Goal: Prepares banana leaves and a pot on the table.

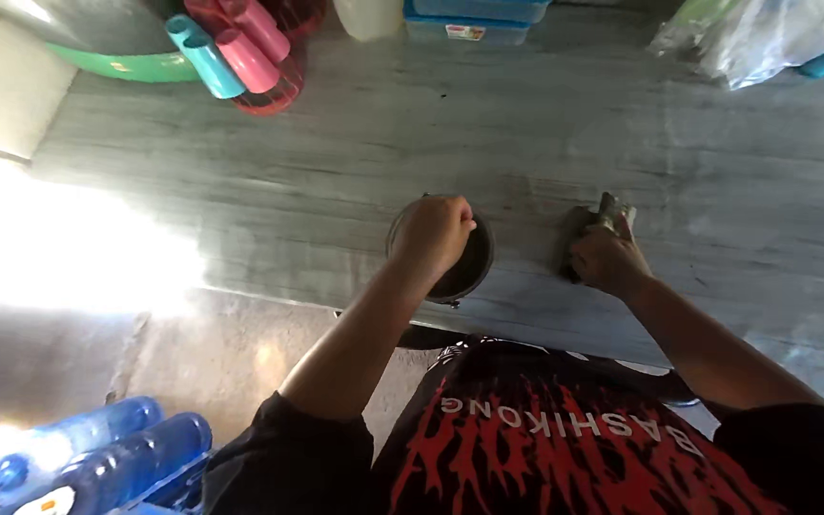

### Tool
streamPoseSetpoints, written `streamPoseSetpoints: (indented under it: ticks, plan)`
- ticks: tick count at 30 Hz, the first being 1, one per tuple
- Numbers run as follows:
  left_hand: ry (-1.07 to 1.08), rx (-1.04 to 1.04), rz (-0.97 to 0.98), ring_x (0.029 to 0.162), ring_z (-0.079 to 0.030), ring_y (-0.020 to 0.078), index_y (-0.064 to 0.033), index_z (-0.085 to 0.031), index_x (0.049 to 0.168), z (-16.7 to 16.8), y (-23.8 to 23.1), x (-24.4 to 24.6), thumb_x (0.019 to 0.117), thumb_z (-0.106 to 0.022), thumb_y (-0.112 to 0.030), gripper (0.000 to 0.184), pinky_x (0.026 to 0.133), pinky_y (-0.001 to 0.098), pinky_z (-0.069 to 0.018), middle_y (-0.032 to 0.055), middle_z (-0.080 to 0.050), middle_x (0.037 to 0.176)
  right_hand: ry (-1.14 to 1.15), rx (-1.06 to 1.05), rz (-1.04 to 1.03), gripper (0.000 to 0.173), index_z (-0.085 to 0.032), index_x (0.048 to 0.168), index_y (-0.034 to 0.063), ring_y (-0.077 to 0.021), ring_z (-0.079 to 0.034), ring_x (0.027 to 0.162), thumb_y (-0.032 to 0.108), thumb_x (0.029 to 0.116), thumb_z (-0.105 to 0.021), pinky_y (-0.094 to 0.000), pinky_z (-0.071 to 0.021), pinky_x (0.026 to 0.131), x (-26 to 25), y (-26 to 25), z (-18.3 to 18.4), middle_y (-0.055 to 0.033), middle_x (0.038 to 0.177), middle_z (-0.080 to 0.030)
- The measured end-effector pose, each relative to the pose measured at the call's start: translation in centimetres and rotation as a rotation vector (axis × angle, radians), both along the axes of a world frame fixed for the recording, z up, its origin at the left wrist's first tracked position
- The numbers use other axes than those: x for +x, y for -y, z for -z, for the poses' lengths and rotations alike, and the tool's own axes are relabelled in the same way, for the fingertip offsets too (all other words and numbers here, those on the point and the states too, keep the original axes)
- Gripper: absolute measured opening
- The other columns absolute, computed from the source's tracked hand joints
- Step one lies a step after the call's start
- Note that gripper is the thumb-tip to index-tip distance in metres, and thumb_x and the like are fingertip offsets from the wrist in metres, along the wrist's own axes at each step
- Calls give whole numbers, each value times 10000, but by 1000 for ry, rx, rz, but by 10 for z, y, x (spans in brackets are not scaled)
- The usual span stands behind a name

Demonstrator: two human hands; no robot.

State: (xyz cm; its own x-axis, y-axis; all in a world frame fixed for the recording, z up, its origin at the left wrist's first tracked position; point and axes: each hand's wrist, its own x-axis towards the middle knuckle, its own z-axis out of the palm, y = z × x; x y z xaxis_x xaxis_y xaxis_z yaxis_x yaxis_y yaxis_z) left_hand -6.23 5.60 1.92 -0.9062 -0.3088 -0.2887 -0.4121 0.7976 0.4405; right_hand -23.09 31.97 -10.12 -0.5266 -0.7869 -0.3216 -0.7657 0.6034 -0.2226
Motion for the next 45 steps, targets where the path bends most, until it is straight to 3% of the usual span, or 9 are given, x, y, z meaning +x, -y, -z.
streamPoseSetpoints:
  ticks: [10, 13, 18, 21, 29, 32, 35, 40, 45]
  plan:
    - [137, 444, 542, 1187, -659, 313, -32, -674, 1313, 92, -149, -125, 1037, -526, -51, 313, 1043, 496, -499, 185, -695, 1257, 203, 376, 600, 366, -648, 1338, 52, -418, -493, 1375, 237, 1024, -613, -665, -238, 1180, -11, -44, -19, -232, 1373, -618]
    - [298, 339, 506, 1303, -565, 369, 32, -624, 1310, 111, -169, -129, 993, -620, -86, 339, 1088, 515, -456, 245, -573, 1403, 315, 211, 648, 371, -654, 1322, 72, -428, -610, 1243, 314, 1053, -574, -652, -447, 1037, -8, -32, -18, -220, 1294, -667]
    - [127, 339, 100, 1518, -320, 384, -23, -323, 1590, 131, -160, -108, 1010, -575, -93, 636, 1198, 480, -365, 256, -172, 1682, 551, -92, 743, 658, -454, 1486, 8, -419, -558, 1304, 396, 999, -667, -617, -438, 1082, -2, -22, 23, -261, 1419, -558]
    - [41, 461, -143, 1528, -290, 391, 6, -212, 1614, 141, -156, -107, 1048, -542, -154, 675, 1233, 476, -301, 287, -232, 1652, 596, -160, 807, 705, -336, 1549, -15, -420, -528, 1342, 293, 1009, -668, -573, -434, 1109, 2, -13, 28, -286, 1475, -497]
    - [-109, 816, -231, 1062, -674, 272, 26, -610, 1314, 84, -145, -83, 1053, -594, -258, 386, 972, 463, -524, 209, -688, 1163, 590, -612, 612, 545, -512, 1402, -49, -170, -695, 938, 145, 939, -724, -347, -588, 849, 33, -28, -9, -178, 1118, -685]
    - [-193, 867, -231, 990, -683, 173, 15, -597, 1339, 63, -116, -48, 1039, -613, -220, 381, 936, 378, -552, 149, -704, 1125, 632, -750, 324, 616, -536, 1398, -91, -138, -685, 1019, 259, 924, -716, -292, -574, 892, 48, -25, -11, -177, 1179, -692]
    - [-278, 805, -385, 906, -671, 129, 6, -620, 1264, 41, -85, -4, 1029, -607, -191, 306, 856, 344, -566, 104, -699, 1035, 524, -710, 145, 606, -620, 1373, -33, -337, -585, 1274, 411, 961, -640, -462, -487, 1065, 49, -11, -11, -253, 1371, -609]
    - [-147, 440, -600, 1035, -694, 308, -6, -503, 1425, 48, -16, 45, 1045, -584, -306, 491, 911, 517, -573, 221, -666, 1207, 367, -90, 309, 679, -465, 1556, 140, -493, -240, 1519, 498, 1000, -619, -724, -167, 1189, 21, -12, 8, -272, 1615, -340]
    - [194, 317, -616, 1062, -691, 382, -85, -290, 1579, 60, 7, 40, 983, -677, -254, 730, 923, 564, -556, 270, -652, 1227, 344, -9, 316, 637, -501, 1525, 114, -453, -280, 1517, 472, 1012, -617, -710, -168, 1193, 25, -25, 8, -245, 1594, -394]
